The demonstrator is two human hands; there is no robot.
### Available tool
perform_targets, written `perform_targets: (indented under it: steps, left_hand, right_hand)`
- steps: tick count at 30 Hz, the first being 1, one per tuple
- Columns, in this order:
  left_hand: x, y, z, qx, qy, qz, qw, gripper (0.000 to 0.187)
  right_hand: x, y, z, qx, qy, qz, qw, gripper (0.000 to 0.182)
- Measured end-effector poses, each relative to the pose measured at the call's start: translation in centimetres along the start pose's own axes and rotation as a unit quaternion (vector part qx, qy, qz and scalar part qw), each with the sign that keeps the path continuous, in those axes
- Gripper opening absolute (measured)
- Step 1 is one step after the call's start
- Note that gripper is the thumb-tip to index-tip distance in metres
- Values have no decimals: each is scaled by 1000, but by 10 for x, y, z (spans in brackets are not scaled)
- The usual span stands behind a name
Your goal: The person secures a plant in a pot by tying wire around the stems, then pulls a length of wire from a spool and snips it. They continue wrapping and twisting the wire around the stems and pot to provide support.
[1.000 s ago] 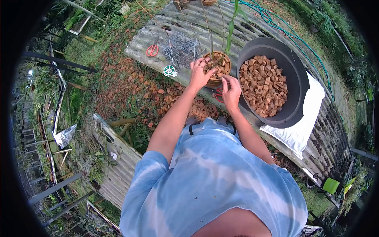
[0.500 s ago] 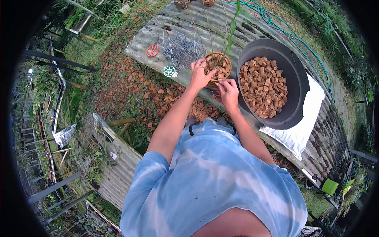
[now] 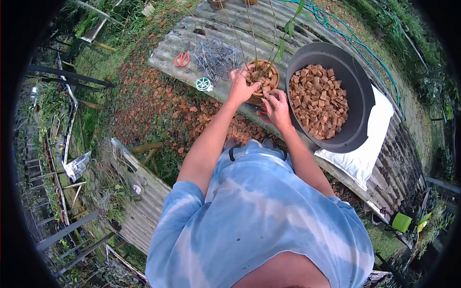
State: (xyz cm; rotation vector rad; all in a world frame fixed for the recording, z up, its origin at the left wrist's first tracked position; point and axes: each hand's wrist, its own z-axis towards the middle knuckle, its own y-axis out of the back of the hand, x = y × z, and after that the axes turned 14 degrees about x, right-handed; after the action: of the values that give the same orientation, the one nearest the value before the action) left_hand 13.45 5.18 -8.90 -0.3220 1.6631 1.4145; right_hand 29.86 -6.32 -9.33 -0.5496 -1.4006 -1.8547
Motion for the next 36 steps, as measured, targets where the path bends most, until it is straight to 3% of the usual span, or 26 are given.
perform_targets:
  steps: [1,4,7,15,18,28,36]
  left_hand:
    - [0,0,0,7,19,-7,1000,72]
    - [1,1,3,-18,-36,15,999,74]
    - [-3,5,3,12,-24,0,1000,75]
    - [-10,-7,10,-43,28,23,998,72]
    - [-1,-14,12,-60,23,33,997,72]
    - [-3,-10,14,-47,46,-3,998,68]
    - [-13,-10,13,-27,101,-22,994,81]
  right_hand:
    - [-5,-2,0,5,5,16,1000,25]
    - [-14,-5,-3,15,10,52,998,26]
    - [-14,-5,1,12,3,56,998,26]
    - [-3,1,6,7,-2,56,998,35]
    - [2,-1,5,-17,-111,191,975,38]
    - [-3,-3,8,8,-86,130,988,32]
    - [1,1,4,9,-84,122,989,34]
